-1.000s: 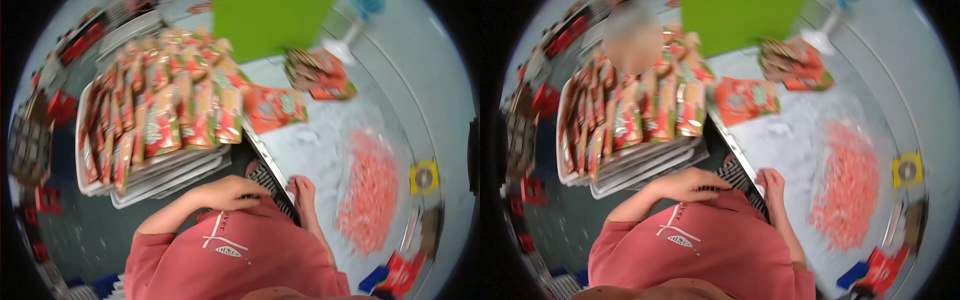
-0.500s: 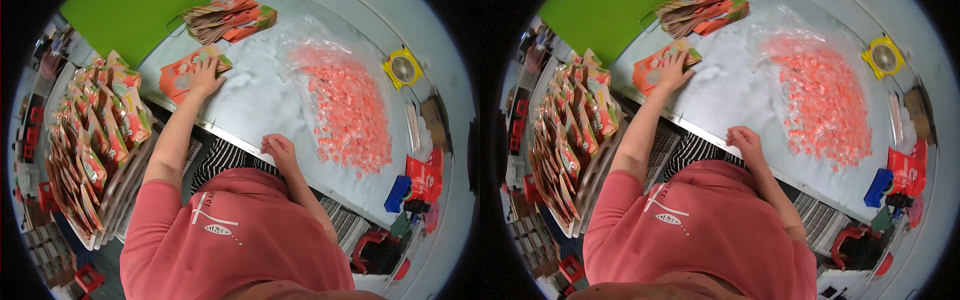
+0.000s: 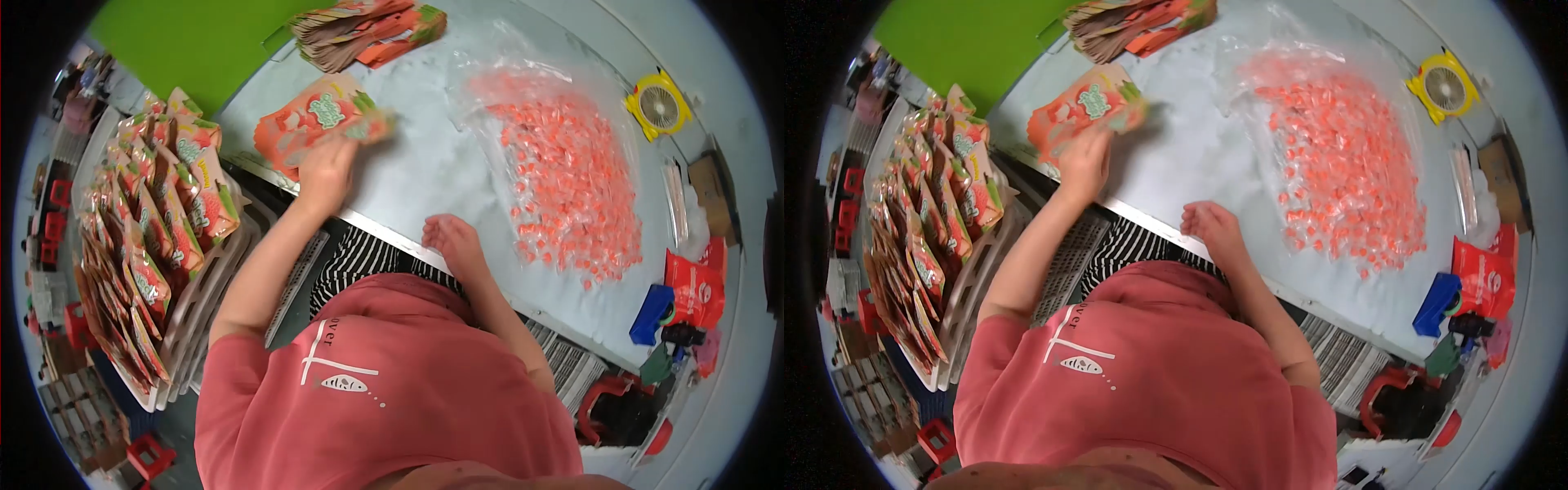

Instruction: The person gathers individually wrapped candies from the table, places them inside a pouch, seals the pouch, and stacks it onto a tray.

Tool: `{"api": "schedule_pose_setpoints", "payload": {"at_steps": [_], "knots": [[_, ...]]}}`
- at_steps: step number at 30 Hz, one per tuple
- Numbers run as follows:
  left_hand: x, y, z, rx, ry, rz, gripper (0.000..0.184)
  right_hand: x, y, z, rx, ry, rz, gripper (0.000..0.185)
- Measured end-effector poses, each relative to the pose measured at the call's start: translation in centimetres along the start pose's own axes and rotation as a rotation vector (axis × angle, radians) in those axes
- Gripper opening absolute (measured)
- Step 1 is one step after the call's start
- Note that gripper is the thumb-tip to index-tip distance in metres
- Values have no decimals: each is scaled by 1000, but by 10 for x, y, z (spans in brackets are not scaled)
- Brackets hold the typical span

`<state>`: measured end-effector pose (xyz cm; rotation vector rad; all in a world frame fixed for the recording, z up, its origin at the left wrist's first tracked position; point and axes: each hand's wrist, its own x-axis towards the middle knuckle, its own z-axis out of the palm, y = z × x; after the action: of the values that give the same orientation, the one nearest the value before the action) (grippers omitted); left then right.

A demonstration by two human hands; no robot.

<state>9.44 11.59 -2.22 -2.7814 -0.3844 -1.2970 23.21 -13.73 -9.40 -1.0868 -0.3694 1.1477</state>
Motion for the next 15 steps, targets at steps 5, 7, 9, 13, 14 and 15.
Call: {"api": "schedule_pose_setpoints", "payload": {"at_steps": [5,7,9,13,14,15], "knots": [[-38,74,-27,-256,-259,212,32,4,-31,7,255,114,90,46],[-48,87,-24,-331,-315,209,29,6,-27,-5,54,103,57,44],[-51,97,-26,-459,-393,128,26,-7,-26,-11,-60,144,56,41],[-49,91,-16,-586,-519,-30,19,-17,-34,-10,-188,181,102,31],[-46,89,-13,-580,-573,-2,19,-19,-33,-9,-219,210,133,30],[-47,88,-6,-592,-572,-55,20,-18,-27,-11,-326,200,74,28]]}}
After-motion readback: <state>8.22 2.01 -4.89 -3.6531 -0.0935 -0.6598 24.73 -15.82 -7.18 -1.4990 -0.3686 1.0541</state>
